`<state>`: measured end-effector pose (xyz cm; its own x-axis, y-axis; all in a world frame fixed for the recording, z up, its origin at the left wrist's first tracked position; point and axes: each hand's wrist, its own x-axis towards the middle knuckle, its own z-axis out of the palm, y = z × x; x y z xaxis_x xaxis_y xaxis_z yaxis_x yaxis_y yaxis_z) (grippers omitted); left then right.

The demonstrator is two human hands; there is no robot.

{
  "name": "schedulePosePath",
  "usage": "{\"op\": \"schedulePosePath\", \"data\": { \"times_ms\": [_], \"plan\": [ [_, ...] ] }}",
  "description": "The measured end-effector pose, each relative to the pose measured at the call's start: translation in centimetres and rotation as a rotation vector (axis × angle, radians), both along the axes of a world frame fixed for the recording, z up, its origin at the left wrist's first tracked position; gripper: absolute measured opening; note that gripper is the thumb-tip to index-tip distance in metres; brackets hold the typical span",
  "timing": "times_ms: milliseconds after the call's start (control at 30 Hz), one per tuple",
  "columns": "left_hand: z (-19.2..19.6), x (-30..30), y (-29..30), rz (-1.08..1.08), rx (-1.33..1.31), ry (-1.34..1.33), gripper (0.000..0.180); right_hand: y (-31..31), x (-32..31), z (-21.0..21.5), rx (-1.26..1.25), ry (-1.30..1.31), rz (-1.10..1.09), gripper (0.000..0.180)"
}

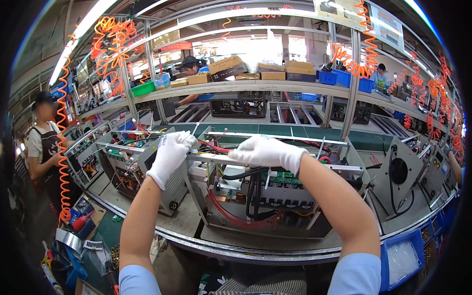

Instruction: The person assembles an electronic device by connecting various colored wires to a circuit board inside a metal chassis. They use zip ties to secure the wires and organize the internal components. The person also handles a small white plastic component and connects it to the wiring harness.

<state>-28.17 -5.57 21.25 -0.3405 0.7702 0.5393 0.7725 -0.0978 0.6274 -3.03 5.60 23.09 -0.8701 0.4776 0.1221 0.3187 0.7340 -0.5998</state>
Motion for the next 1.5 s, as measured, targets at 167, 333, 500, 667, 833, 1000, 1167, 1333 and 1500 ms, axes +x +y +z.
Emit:
{"op": "schedulePosePath", "data": {
  "times_ms": [167,333,500,667,833,1000,1167,1333,1500],
  "plan": [
    [0.6,0.5,-1.8,-0.049,-0.024,-0.003,0.023,-2.5,0.9,0.5,0.422,-0.144,0.028,0.064],
    [0.8,1.7,-1.4,0.233,-0.119,0.183,0.029,-3.9,0.6,0.6,0.656,-0.231,0.016,0.07],
    [1.1,2.9,-0.6,0.399,-0.249,0.432,0.032,-4.8,0.4,0.5,0.728,-0.27,-0.051,0.063],
    [1.1,2.9,-0.5,0.4,-0.237,0.399,0.033,-3.8,0.4,-0.3,0.616,-0.211,-0.054,0.06],
    [0.3,2.4,-4.2,0.337,0.086,0.424,0.032,-4.4,-0.8,0.0,0.49,-0.204,-0.09,0.042],
    [-4.7,9.3,-8.0,-0.11,0.447,0.229,0.011,-2.9,0.6,-0.2,0.372,-0.186,-0.12,0.037],
    [-5.9,10.2,-5.5,-0.173,-0.1,0.357,0.016,-3.8,0.1,0.4,0.277,-0.199,-0.051,0.058],
    [-3.4,8.3,-4.6,-0.341,-0.129,0.44,0.017,-3.6,1.0,0.7,0.404,-0.294,-0.034,0.07],
    [-1.6,7.9,-3.9,-0.244,0.016,0.452,0.019,-4.3,0.8,0.3,0.487,-0.177,-0.09,0.072]
  ]
}}
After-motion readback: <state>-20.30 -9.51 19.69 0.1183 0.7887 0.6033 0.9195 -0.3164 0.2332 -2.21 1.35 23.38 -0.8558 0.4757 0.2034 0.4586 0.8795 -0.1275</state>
